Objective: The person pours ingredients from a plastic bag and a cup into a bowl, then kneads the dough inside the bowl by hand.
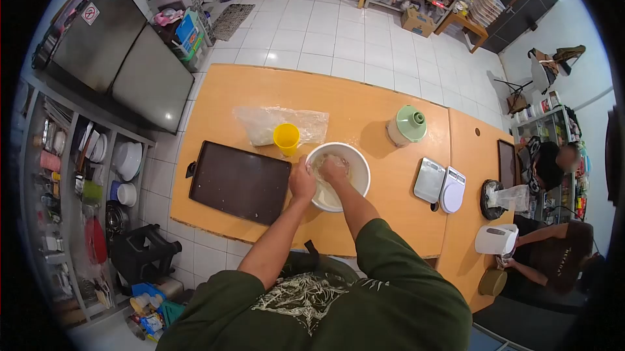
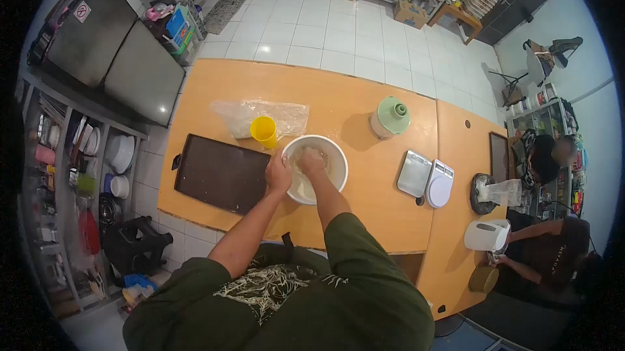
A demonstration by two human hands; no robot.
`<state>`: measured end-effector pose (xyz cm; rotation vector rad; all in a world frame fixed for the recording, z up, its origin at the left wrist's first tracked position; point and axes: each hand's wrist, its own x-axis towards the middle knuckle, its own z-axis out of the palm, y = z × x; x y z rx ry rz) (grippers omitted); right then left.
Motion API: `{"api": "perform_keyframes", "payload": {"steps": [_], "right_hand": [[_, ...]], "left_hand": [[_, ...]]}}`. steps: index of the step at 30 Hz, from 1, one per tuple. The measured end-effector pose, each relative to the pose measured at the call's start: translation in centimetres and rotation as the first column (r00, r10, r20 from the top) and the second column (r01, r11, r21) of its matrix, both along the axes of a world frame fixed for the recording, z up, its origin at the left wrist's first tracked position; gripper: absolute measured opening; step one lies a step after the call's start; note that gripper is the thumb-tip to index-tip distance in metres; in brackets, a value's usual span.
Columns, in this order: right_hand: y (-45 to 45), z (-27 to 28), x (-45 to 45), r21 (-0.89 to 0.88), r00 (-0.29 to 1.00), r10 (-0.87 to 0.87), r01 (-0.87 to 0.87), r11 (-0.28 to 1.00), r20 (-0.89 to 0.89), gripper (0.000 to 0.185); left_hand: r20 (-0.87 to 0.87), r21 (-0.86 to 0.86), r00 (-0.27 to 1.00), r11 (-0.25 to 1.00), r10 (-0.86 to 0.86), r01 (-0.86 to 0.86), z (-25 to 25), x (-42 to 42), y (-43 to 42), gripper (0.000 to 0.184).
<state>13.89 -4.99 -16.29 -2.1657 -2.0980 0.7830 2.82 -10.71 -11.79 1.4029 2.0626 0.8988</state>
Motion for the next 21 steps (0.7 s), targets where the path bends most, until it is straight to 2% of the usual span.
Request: {"api": "perform_keyframes", "payload": {"steps": [2, 5, 7, 8, 9, 11, 12, 14, 15, 17, 21], "right_hand": [[-0.2, 0.4, 0.1, -0.068, 0.999, 0.035, -0.034, 0.997, 0.012, 0.031], [-2.5, 0.8, 0.2, -0.08, 0.996, 0.084, -0.084, 0.993, 0.0, 0.032], [-6.4, 0.9, 0.3, 0.116, 0.93, 0.362, -0.368, 0.923, 0.068, 0.038], [-6.8, 1.0, 0.8, 0.15, 0.926, 0.374, -0.363, 0.92, -0.048, 0.038], [-6.7, 0.5, 1.0, 0.144, 0.925, 0.376, -0.366, 0.919, -0.048, 0.038], [-6.2, -1.7, 1.2, -0.136, 0.935, 0.342, -0.352, 0.926, -0.094, 0.038], [-6.1, -2.6, 1.2, -0.138, 0.937, 0.335, -0.346, 0.928, -0.095, 0.038], [-6.1, -4.4, 0.8, 0.025, 0.963, 0.269, -0.269, 0.963, -0.026, 0.035], [-5.8, -3.7, 0.6, 0.022, 0.964, 0.265, -0.265, 0.964, -0.026, 0.035], [-5.0, -0.8, -0.3, -0.025, 0.994, 0.106, -0.105, 0.994, 0.033, 0.035], [-3.7, -2.2, -0.4, 0.07, 0.998, 0.045, -0.042, 0.997, -0.037, 0.037]], "left_hand": [[-0.02, 0.024, 1.0, 1.0, -0.019, 0.02, -0.5, -0.1, 0.2, 0.025], [-0.041, -0.002, 0.999, 1.0, -0.015, 0.015, -0.8, -0.1, 0.4, 0.028], [-0.064, -0.005, 0.996, 0.998, -0.056, 0.056, -1.0, 0.0, 0.4, 0.029], [-0.09, -0.011, 0.991, 0.996, -0.094, 0.094, -1.1, 0.1, 0.4, 0.03], [-0.087, -0.017, 0.992, 0.996, -0.092, 0.091, -1.1, 0.3, 0.3, 0.03], [-0.075, -0.051, 0.993, 0.995, -0.092, 0.088, -0.5, 0.3, 0.2, 0.032], [-0.075, -0.054, 0.992, 0.994, -0.099, 0.095, -0.2, 0.3, 0.3, 0.032], [0.007, -0.074, 0.995, 0.992, -0.103, 0.103, 0.2, 0.1, 0.3, 0.027], [0.008, -0.077, 0.994, 0.991, -0.107, 0.107, 0.1, 0.2, 0.3, 0.027], [0.019, -0.018, 0.991, 0.991, -0.134, 0.134, -0.2, 0.0, 0.3, 0.03], [0.027, -0.045, 0.989, 0.988, -0.145, 0.146, 0.1, -0.1, 0.3, 0.03]]}}
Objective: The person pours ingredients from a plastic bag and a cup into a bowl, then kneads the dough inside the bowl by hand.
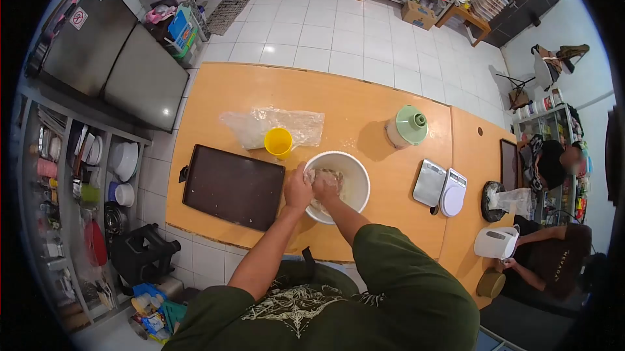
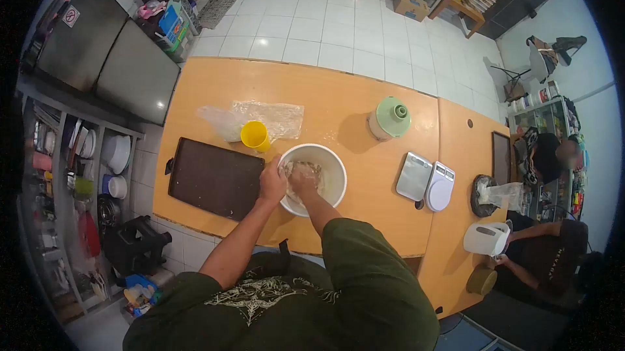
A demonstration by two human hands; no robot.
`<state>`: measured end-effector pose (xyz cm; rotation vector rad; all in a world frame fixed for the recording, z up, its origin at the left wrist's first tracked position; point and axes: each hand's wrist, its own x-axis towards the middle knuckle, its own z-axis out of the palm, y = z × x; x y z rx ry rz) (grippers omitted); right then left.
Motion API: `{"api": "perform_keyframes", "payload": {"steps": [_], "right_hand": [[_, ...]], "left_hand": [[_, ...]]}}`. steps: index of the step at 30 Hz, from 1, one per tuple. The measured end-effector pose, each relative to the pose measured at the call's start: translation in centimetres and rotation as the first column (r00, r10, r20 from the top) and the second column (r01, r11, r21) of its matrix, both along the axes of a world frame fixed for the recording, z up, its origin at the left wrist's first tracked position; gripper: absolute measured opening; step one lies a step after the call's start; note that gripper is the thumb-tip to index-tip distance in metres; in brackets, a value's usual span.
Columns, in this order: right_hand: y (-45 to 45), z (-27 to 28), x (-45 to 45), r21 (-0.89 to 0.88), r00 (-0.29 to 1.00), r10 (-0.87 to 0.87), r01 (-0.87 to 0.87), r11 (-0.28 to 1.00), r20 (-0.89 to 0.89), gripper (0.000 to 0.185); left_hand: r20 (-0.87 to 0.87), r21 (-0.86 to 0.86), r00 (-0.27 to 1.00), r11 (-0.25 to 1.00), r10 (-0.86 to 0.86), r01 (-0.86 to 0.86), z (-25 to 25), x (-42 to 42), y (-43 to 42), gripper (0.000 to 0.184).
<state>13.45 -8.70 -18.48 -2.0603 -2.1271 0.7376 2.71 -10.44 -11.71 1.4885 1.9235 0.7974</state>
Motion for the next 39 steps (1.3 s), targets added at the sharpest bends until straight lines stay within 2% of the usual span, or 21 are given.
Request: {"api": "perform_keyframes", "payload": {"steps": [3, 5, 6, 8, 9, 10, 12, 14, 16, 17, 20, 22, 23, 25, 29, 31, 32, 34, 35, 37, 39], "right_hand": [[1.0, 0.6, -0.1, 0.001, 0.999, 0.047, -0.047, 0.999, 0.017, 0.039], [1.1, -0.1, 0.2, 0.171, 0.99, 0.125, -0.134, 0.976, 0.066, 0.034], [1.3, 0.3, 0.2, 0.172, 0.99, 0.127, -0.137, 0.976, 0.068, 0.034], [1.2, 0.9, -0.4, 0.191, 0.963, 0.194, -0.229, 0.954, 0.185, 0.04], [1.5, 1.5, -0.1, 0.083, 0.956, 0.27, -0.281, 0.956, 0.115, 0.041], [1.8, 1.7, 0.0, 0.084, 0.957, 0.27, -0.279, 0.957, 0.109, 0.041], [1.1, 1.9, 1.2, 0.148, 0.936, 0.353, -0.35, 0.925, 0.009, 0.04], [1.0, 0.0, 2.1, 0.21, 0.932, 0.354, -0.361, 0.909, 0.071, 0.044], [1.5, 0.0, 3.7, 0.01, 0.887, 0.417, -0.424, 0.905, -0.199, 0.052], [1.4, -0.1, 4.1, 0.011, 0.886, 0.419, -0.426, 0.905, -0.196, 0.052], [0.3, 0.0, 5.4, -0.029, 0.93, 0.35, -0.355, 0.934, -0.116, 0.054], [-0.5, 3.3, 5.8, 0.063, 0.977, 0.099, -0.089, 0.994, -0.191, 0.051], [-0.1, 2.3, 6.1, 0.061, 0.977, 0.097, -0.087, 0.994, -0.189, 0.051], [0.9, -0.5, 6.7, -0.223, 0.993, -0.041, 0.014, 0.975, -0.115, 0.042], [-0.1, 0.5, 5.7, -0.138, 0.972, -0.199, 0.181, 0.974, -0.125, 0.036], [-0.9, 2.8, 5.3, 0.055, 0.949, -0.165, 0.186, 0.981, -0.268, 0.031], [-1.3, 3.4, 5.2, 0.055, 0.949, -0.17, 0.191, 0.98, -0.264, 0.031], [-2.2, 4.6, 4.8, -0.08, 0.972, 0.056, -0.076, 0.994, -0.229, 0.031], [-2.3, 5.2, 4.4, -0.076, 0.972, 0.05, -0.069, 0.995, -0.228, 0.031], [-3.0, 7.5, 3.1, -0.297, 0.952, 0.305, -0.295, 0.908, -0.012, 0.037], [-3.7, 7.5, 1.7, -0.338, 0.967, 0.253, -0.23, 0.913, 0.028, 0.038]], "left_hand": [[-0.011, 0.069, 1.0, 0.997, -0.018, 0.018, -0.4, -0.4, -0.2, 0.034], [-0.008, -0.021, 1.0, 1.0, 0.016, -0.016, -0.3, -0.4, -0.3, 0.033], [-0.005, -0.019, 1.0, 1.0, 0.019, -0.019, -0.6, -0.4, -0.2, 0.033], [0.044, 0.133, 0.995, 0.986, 0.091, -0.097, -2.2, -0.6, -0.7, 0.033], [0.018, 0.143, 0.993, 0.983, 0.115, -0.116, -2.2, -0.5, -0.8, 0.032], [0.011, 0.143, 0.993, 0.983, 0.114, -0.114, -1.5, -0.7, -0.5, 0.032], [-0.017, 0.087, 0.995, 0.991, 0.103, -0.102, -0.4, -0.1, -0.6, 0.032], [-0.029, 0.069, 0.994, 0.993, 0.101, -0.099, -0.2, 0.0, -0.3, 0.032], [-0.02, 0.004, 0.996, 0.996, 0.091, -0.091, 0.4, -0.1, -0.5, 0.029], [-0.018, 0.006, 0.996, 0.996, 0.093, -0.093, 0.4, -0.1, -0.4, 0.029], [-0.027, -0.009, 0.995, 0.996, 0.093, -0.093, 0.1, 0.0, -0.6, 0.028], [-0.035, -0.019, 0.994, 0.994, 0.105, -0.105, 0.4, 0.1, -0.5, 0.027], [-0.034, -0.021, 0.994, 0.994, 0.102, -0.103, 0.3, 0.0, -0.4, 0.027], [-0.063, 0.081, 0.992, 0.991, 0.11, -0.105, -0.4, 0.1, -0.4, 0.029], [-0.088, 0.027, 0.99, 0.994, 0.111, -0.11, 0.0, 0.1, -0.6, 0.028], [-0.083, 0.05, 0.99, 0.992, 0.118, -0.114, -0.4, 0.2, -0.4, 0.027], [-0.079, 0.049, 0.991, 0.993, 0.113, -0.109, -0.6, 0.2, -0.5, 0.027], [-0.069, 0.084, 0.992, 0.991, 0.109, -0.103, -0.9, 0.1, -0.4, 0.027], [-0.068, 0.088, 0.992, 0.991, 0.103, -0.097, -1.0, 0.1, -0.2, 0.027], [-0.059, 0.108, 0.99, 0.987, 0.126, -0.119, -1.3, 0.2, -0.3, 0.026], [-0.06, 0.099, 0.992, 0.989, 0.114, -0.108, -1.2, 0.1, -0.3, 0.026]]}}
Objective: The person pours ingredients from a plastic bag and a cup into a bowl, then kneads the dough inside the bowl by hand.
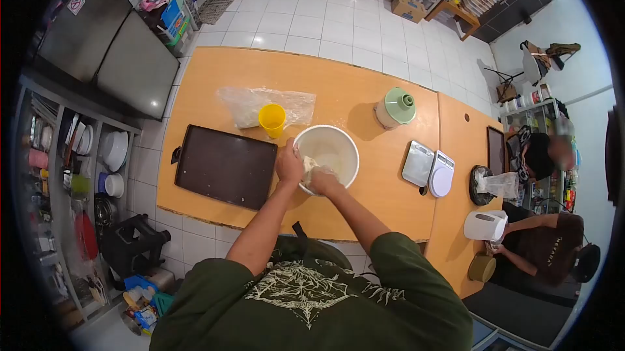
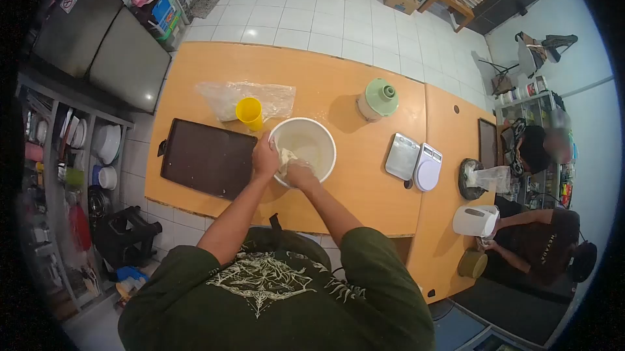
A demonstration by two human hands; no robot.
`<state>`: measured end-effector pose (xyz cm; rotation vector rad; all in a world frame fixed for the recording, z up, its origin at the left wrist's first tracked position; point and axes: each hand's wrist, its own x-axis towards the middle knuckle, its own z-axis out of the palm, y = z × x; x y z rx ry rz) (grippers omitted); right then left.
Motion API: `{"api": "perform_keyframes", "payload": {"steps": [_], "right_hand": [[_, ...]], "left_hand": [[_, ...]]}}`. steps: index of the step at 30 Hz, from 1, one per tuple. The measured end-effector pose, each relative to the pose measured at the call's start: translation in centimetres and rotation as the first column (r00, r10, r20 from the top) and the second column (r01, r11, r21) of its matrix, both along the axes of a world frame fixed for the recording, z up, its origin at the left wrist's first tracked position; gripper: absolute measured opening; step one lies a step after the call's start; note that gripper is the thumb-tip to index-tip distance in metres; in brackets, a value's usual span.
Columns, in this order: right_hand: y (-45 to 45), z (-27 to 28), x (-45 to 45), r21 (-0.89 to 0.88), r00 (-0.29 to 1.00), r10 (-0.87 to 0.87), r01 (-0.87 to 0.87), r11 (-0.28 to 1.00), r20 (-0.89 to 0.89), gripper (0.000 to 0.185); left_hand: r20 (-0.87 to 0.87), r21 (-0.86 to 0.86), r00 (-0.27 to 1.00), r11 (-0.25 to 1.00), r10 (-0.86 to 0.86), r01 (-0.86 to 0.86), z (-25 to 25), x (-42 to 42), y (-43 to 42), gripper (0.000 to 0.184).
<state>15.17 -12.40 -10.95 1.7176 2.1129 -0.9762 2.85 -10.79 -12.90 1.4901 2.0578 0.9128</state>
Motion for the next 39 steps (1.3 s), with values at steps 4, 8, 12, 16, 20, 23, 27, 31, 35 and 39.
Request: {"api": "perform_keyframes", "payload": {"steps": [4, 8, 12, 16, 20, 23, 27, 31, 35, 39], "right_hand": [[-0.2, -0.8, -1.6, 0.002, 0.997, -0.074, 0.074, 0.997, 0.024, 0.043], [1.0, -1.8, -2.0, -0.011, 0.981, -0.188, 0.188, 0.982, -0.045, 0.042], [2.4, -2.5, -1.7, -0.279, 0.847, -0.479, 0.414, 0.866, -0.231, 0.039], [3.3, -5.8, -2.4, -0.156, 0.706, -0.637, 0.623, 0.767, -0.31, 0.037], [5.5, -10.1, -1.3, -0.608, 0.324, -0.889, 0.648, 0.458, -0.324, 0.049], [5.7, -10.1, 0.3, -0.888, -0.021, -0.973, 0.415, 0.201, -0.23, 0.038], [5.5, -4.9, 0.4, -0.964, 0.029, -0.97, 0.104, 0.245, -0.243, 0.034], [4.9, -0.7, 2.3, -0.794, 0.386, -0.793, 0.206, 0.572, -0.471, 0.033], [4.7, -5.9, 3.3, 0.173, 0.981, -0.122, 0.148, 0.974, -0.152, 0.041], [4.0, -8.4, 2.9, 0.47, 0.968, -0.114, 0.209, 0.857, -0.223, 0.04]], "left_hand": [[0.031, -0.07, 0.999, 0.997, -0.025, 0.028, 0.5, -0.1, 0.3, 0.023], [0.053, -0.037, 0.999, 0.999, -0.012, 0.014, 0.4, -0.2, 0.0, 0.02], [0.077, -0.039, 0.996, 0.998, -0.04, 0.043, 0.3, -0.3, 0.2, 0.017], [0.078, 0.013, 0.995, 0.998, -0.058, 0.057, 0.9, -0.4, 0.1, 0.018], [0.069, -0.001, 0.995, 0.998, -0.07, 0.07, 1.1, 0.0, 0.1, 0.018], [0.037, 0.006, 0.998, 0.998, -0.057, 0.057, 0.9, -0.2, 0.2, 0.017], [0.017, -0.088, 0.997, 0.993, -0.072, 0.074, 1.2, -0.3, 0.2, 0.018], [0.041, -0.123, 0.997, 0.99, -0.068, 0.073, 1.4, -0.4, 0.1, 0.018], [0.014, -0.083, 0.998, 0.995, -0.055, 0.056, 0.7, -0.3, 0.2, 0.019], [0.024, -0.097, 0.997, 0.992, -0.074, 0.076, 1.2, -0.4, 0.3, 0.019]]}}
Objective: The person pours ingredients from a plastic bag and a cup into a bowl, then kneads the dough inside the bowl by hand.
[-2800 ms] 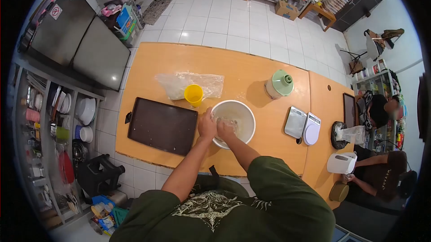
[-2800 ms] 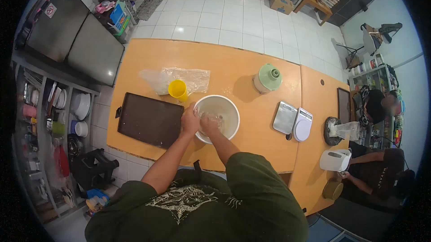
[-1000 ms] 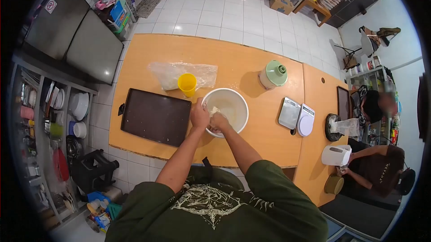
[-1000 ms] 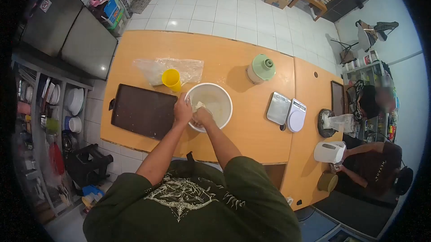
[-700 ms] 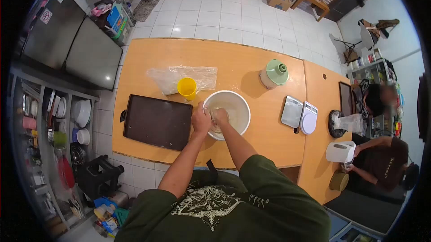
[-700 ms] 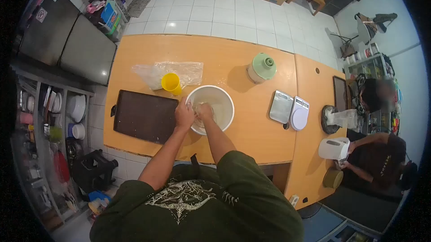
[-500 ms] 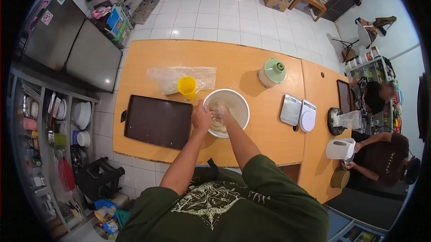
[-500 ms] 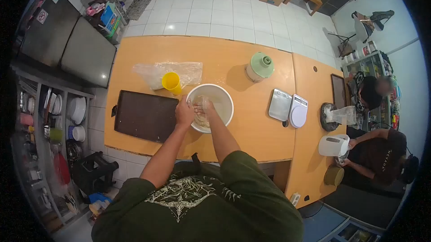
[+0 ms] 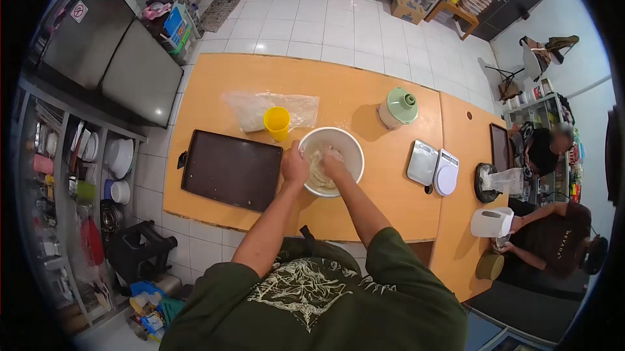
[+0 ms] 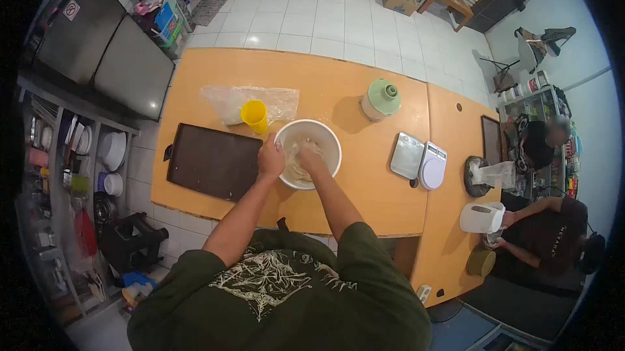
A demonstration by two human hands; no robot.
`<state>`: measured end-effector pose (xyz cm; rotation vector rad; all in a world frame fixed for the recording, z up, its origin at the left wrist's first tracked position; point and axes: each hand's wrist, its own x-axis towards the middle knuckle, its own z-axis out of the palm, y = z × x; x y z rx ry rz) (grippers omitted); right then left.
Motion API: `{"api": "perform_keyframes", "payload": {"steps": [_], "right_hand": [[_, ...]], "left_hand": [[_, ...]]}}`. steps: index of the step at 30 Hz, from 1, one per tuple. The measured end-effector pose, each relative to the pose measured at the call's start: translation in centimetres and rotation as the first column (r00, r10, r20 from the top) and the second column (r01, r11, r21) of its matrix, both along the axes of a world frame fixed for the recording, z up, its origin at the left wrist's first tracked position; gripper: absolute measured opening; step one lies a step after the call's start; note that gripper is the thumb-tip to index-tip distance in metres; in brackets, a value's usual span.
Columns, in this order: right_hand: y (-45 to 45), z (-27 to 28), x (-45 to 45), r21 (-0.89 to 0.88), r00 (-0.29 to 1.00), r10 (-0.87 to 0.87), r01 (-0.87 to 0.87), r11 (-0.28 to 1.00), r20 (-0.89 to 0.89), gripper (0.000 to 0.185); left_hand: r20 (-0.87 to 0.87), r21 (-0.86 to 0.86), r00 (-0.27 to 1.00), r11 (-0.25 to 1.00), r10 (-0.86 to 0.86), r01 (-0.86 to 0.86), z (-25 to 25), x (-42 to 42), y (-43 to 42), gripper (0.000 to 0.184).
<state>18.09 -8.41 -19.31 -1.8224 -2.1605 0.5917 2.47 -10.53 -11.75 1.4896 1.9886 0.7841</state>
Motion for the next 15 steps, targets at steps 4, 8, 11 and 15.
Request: {"api": "perform_keyframes", "payload": {"steps": [4, 8, 11, 15], "right_hand": [[0.4, 4.0, -0.8, -0.34, 0.984, 0.173, -0.151, 0.928, 0.037, 0.032], [-1.4, 7.4, -0.6, -0.178, 0.907, 0.402, -0.378, 0.909, 0.128, 0.032], [-3.6, 8.1, -1.4, -0.043, 0.92, 0.307, -0.306, 0.951, 0.243, 0.033], [-4.8, 7.5, -3.0, -0.153, 0.981, 0.137, -0.115, 0.981, 0.14, 0.041]], "left_hand": [[-0.003, -0.004, 1.0, 1.0, -0.013, 0.013, 0.4, -0.1, -0.1, 0.02], [-0.003, 0.004, 1.0, 1.0, 0.001, -0.001, 0.0, 0.1, 0.0, 0.019], [-0.002, -0.014, 1.0, 1.0, 0.014, -0.014, -0.3, 0.0, 0.1, 0.02], [0.013, -0.028, 1.0, 1.0, 0.002, -0.001, 0.0, 0.0, 0.0, 0.023]]}}
